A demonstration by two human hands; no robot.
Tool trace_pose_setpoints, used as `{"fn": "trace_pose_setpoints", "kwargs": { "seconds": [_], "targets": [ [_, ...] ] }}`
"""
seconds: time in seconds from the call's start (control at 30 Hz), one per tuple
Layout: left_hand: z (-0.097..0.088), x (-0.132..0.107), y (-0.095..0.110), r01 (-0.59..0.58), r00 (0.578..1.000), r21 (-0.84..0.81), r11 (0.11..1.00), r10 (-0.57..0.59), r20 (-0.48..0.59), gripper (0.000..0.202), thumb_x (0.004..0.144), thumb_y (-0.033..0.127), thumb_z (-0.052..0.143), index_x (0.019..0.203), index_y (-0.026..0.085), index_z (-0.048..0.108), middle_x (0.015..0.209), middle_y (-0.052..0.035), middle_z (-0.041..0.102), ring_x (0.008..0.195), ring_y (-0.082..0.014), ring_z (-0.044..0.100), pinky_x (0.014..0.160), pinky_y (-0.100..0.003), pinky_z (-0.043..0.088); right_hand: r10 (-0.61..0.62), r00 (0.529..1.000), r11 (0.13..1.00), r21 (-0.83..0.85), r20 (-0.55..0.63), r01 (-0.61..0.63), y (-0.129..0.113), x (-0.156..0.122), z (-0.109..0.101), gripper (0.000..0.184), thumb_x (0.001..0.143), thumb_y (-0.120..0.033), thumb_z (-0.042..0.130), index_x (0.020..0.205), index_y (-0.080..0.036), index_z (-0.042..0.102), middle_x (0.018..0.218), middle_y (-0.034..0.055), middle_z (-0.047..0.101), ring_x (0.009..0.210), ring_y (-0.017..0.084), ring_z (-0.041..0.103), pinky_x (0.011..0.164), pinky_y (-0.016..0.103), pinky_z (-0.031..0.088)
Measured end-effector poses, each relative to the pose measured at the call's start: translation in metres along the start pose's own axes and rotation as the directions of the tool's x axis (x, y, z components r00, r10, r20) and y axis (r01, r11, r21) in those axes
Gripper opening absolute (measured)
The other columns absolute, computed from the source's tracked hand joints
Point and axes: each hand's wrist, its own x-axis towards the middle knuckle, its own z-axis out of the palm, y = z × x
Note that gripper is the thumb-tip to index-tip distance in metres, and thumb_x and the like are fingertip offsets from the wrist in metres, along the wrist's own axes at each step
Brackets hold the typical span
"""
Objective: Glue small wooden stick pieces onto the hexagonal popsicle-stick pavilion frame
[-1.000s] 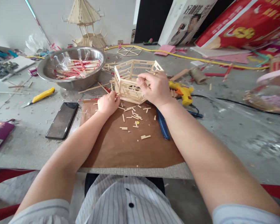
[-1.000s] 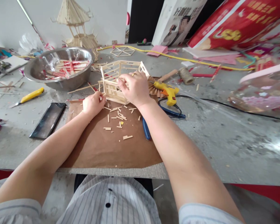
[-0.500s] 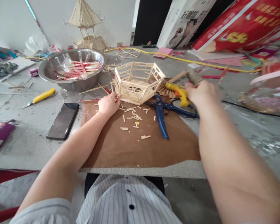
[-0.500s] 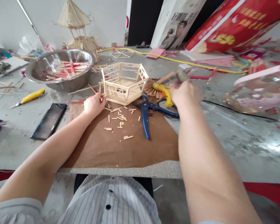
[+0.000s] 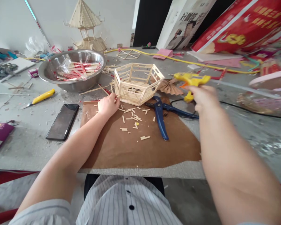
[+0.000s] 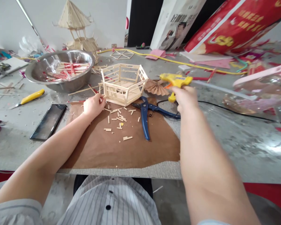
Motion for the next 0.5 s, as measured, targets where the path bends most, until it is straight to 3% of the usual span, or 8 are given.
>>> {"fn": "trace_pose_setpoints", "kwargs": {
  "seconds": [0.03,0.1,0.2,0.3,0.37,0.43,0.5],
  "targets": [
    [0.000,0.000,0.000,0.000,1.000,-0.004,1.000,0.000,0.002,0.034,0.086,0.043,0.033,0.098,0.023,0.057,0.089,-0.0062,0.068,0.086,-0.0212,0.063,0.073,-0.029,0.044,0.138,0.989,0.982,0.139,-0.058,-0.129,-0.006,0.001,-0.001,0.020,0.061,-0.009,0.062,0.054,-0.021,0.048,0.055,0.0021,0.050,0.042,0.009,0.044,0.045,0.031,0.036],
    [0.001,0.000,-0.001,-0.005,1.000,-0.012,1.000,0.005,-0.001,0.034,0.086,0.043,0.033,0.098,0.022,0.057,0.089,-0.0065,0.068,0.085,-0.0213,0.063,0.073,-0.030,0.044,0.264,0.959,0.928,0.299,-0.107,-0.222,-0.018,0.002,-0.003,0.022,0.058,-0.003,0.059,0.056,-0.022,0.048,0.060,0.0016,0.053,0.041,0.008,0.043,0.045,0.031,0.035],
    [0.002,0.000,-0.002,-0.019,1.000,-0.014,1.000,0.019,-0.014,0.033,0.086,0.042,0.033,0.096,0.022,0.057,0.088,-0.0062,0.068,0.084,-0.0216,0.063,0.071,-0.030,0.044,0.205,0.973,0.886,0.442,-0.110,-0.137,-0.037,-0.002,-0.007,0.024,0.059,-0.005,0.055,0.059,-0.025,0.041,0.062,0.0009,0.054,0.036,0.007,0.043,0.041,0.030,0.032],
    [0.003,0.000,-0.002,-0.024,0.999,-0.005,1.000,0.024,-0.025,0.033,0.085,0.042,0.033,0.094,0.022,0.057,0.086,-0.0059,0.068,0.082,-0.0221,0.063,0.070,-0.030,0.044,-0.096,0.981,0.837,0.520,-0.167,0.170,-0.058,-0.022,-0.013,0.015,0.059,-0.009,0.050,0.063,-0.023,0.046,0.071,0.0040,0.061,0.035,0.005,0.041,0.036,0.026,0.030],
    [0.003,0.000,-0.002,-0.025,0.999,-0.002,1.000,0.025,-0.029,0.032,0.085,0.042,0.034,0.093,0.022,0.058,0.086,-0.0057,0.068,0.082,-0.0224,0.063,0.069,-0.030,0.044,-0.301,0.935,0.728,0.588,-0.189,0.353,-0.073,-0.044,-0.018,0.011,0.059,-0.012,0.053,0.066,-0.020,0.052,0.069,0.0027,0.062,0.037,0.006,0.044,0.034,0.024,0.032],
    [0.003,0.001,-0.001,-0.027,0.999,-0.002,1.000,0.027,-0.030,0.033,0.085,0.042,0.033,0.093,0.022,0.058,0.085,-0.0057,0.068,0.081,-0.0227,0.063,0.068,-0.030,0.044,-0.492,0.864,0.678,0.575,-0.109,0.459,-0.086,-0.068,-0.022,0.007,0.061,-0.014,0.057,0.067,-0.018,0.056,0.073,0.0025,0.064,0.040,0.007,0.048,0.037,0.024,0.037],
    [0.003,0.001,-0.002,-0.029,0.999,-0.002,1.000,0.029,-0.031,0.034,0.086,0.043,0.032,0.093,0.022,0.057,0.085,-0.0059,0.068,0.082,-0.0228,0.063,0.068,-0.030,0.044,-0.580,0.813,0.696,0.545,0.043,0.468,-0.095,-0.087,-0.021,0.007,0.065,-0.017,0.060,0.072,-0.017,0.061,0.075,0.0024,0.065,0.042,0.007,0.050,0.040,0.024,0.041]
  ]
}}
